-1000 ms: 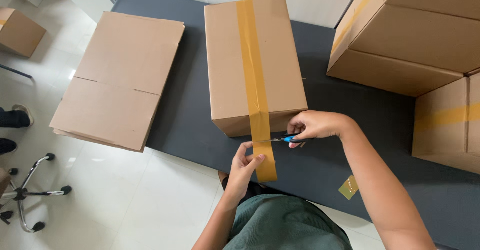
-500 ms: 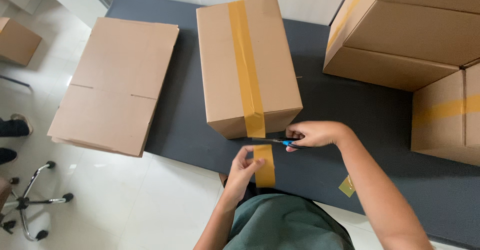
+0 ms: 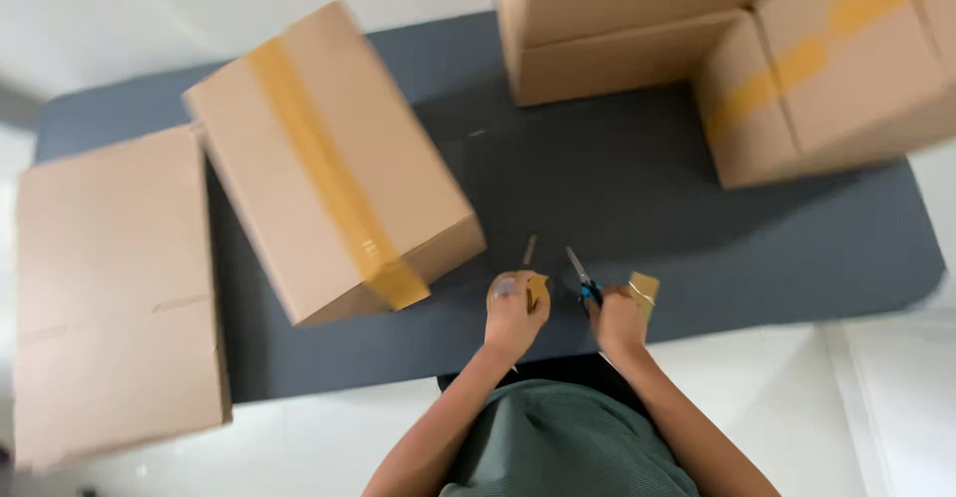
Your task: The person assembles cardboard boxes by hand and secures them with adhesive tape using a tape dispenser and scissors. The person folds the bottom flaps, applies tape across the seam and sides, and stacks the completed boxes.
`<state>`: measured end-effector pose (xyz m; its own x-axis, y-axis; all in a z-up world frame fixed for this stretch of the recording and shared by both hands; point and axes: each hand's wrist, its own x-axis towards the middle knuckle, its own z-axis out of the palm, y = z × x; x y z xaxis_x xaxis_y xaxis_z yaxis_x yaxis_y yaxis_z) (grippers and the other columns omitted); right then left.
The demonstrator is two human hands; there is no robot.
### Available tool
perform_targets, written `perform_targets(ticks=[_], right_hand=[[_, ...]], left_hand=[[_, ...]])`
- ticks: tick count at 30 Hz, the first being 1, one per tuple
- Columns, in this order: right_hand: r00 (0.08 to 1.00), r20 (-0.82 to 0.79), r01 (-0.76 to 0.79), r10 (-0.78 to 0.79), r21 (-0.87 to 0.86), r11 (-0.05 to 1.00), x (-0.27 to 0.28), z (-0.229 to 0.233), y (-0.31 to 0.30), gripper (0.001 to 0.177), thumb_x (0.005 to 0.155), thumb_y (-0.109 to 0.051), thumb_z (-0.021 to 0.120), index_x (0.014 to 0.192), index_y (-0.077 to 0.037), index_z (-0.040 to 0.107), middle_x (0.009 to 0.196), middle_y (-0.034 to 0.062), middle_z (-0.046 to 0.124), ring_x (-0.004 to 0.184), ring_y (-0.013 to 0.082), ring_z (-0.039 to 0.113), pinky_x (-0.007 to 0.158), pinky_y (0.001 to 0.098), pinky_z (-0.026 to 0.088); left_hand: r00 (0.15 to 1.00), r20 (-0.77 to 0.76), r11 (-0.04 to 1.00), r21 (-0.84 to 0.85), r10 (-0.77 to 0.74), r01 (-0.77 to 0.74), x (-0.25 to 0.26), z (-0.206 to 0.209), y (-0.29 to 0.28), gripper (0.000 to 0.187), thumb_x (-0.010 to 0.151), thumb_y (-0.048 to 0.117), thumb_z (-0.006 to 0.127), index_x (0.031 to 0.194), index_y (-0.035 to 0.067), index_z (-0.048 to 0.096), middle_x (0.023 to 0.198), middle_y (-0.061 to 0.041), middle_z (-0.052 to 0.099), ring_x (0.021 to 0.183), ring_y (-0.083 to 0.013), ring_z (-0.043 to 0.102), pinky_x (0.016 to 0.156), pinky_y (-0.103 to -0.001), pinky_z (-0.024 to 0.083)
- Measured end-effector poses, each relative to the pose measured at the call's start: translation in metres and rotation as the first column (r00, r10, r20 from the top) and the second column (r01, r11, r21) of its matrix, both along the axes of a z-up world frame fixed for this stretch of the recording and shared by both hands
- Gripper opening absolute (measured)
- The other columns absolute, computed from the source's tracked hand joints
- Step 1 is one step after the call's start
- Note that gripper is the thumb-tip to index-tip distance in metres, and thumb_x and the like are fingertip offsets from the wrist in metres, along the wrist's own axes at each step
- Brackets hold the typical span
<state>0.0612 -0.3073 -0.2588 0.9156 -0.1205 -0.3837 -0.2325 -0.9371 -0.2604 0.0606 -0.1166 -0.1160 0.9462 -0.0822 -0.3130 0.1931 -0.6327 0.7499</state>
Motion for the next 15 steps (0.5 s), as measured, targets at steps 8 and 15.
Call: perform_targets(ticks=[8,15], right_hand=[[0.962,-0.028,0.274,-0.273,0.082,0.958,-0.012,0.004,-0.012,0.035,0.087,-0.028,0.053,0.108,0.0,0.047,0.106,0.017,0.051,0.084,0.0415,0.062,0.076,0.0482,0.052],[0.989,-0.049,0.142,-0.14,0.04,0.989,-0.026,0.01,-0.011,0.026,0.093,-0.016,0.041,0.113,0.001,0.044,0.102,0.0139,0.052,0.09,0.0294,0.063,0.073,0.0361,0.054]], left_hand=[[0.884,-0.055,0.801,0.401,-0.463,0.445,0.033,-0.097,-0.067,0.043,0.085,0.017,0.047,0.125,0.007,0.035,0.07,-0.016,0.062,0.063,-0.0309,0.064,0.053,-0.04,0.053],[0.796,-0.084,0.627,0.568,-0.599,0.532,0.031,-0.136,-0.085,0.047,0.084,0.021,0.051,0.126,0.0,0.042,0.069,-0.013,0.063,0.055,-0.0229,0.062,0.044,-0.032,0.05]])
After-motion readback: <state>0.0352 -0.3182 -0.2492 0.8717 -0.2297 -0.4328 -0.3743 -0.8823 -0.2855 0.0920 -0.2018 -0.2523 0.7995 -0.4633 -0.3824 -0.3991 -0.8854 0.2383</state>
